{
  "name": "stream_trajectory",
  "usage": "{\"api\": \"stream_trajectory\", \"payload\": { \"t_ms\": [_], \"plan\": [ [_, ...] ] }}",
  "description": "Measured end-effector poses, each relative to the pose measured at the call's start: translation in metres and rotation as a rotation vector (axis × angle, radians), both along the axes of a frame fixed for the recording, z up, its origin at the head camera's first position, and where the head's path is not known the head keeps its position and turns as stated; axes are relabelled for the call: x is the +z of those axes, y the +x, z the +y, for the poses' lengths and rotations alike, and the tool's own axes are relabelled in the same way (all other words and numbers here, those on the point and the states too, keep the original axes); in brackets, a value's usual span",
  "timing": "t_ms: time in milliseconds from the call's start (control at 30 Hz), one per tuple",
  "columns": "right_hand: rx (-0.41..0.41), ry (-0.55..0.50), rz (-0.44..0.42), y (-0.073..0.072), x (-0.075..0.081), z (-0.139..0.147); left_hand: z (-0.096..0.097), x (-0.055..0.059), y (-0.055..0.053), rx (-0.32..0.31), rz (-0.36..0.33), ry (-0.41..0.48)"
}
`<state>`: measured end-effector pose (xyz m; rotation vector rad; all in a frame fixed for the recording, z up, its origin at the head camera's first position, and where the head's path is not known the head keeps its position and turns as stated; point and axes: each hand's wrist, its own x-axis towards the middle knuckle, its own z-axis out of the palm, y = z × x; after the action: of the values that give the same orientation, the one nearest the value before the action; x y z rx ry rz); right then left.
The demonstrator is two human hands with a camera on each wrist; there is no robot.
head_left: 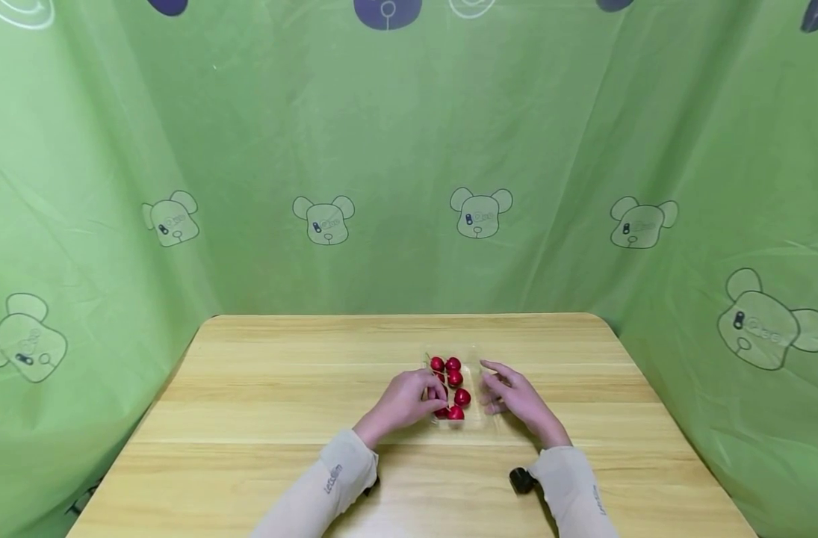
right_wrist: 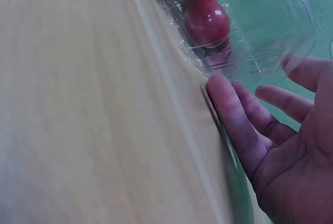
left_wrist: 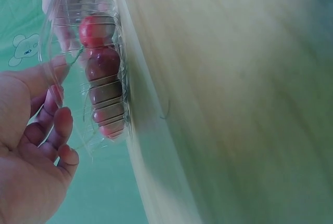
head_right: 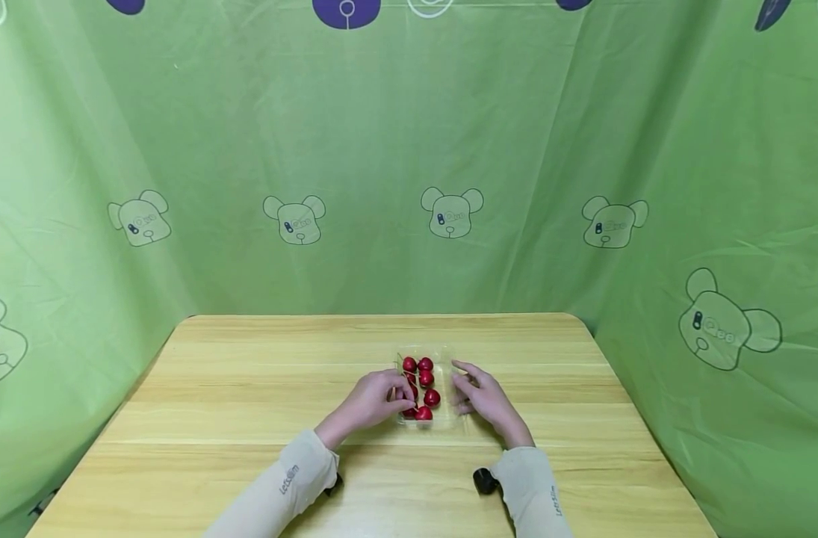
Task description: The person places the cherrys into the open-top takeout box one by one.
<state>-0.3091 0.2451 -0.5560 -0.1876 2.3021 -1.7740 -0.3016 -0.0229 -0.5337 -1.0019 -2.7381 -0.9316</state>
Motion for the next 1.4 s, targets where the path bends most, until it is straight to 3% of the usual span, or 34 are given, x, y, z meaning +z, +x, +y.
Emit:
{"api": "stream_trajectory", "payload": {
  "t_ms": [567, 967, 1400],
  "plan": [
    [0.001, -0.008, -0.006, 0.0, -0.001, 0.001, -0.011, 0.005, 0.004, 0.0, -0.104, 0.075],
    [0.0, -0.003, -0.005, 0.001, 0.001, 0.001, -0.018, 0.001, 0.004, -0.002, -0.164, 0.114],
    [0.013, -0.011, 0.003, 0.0, 0.0, 0.0, -0.018, 0.002, 0.005, -0.001, -0.184, 0.14]
  ]
}}
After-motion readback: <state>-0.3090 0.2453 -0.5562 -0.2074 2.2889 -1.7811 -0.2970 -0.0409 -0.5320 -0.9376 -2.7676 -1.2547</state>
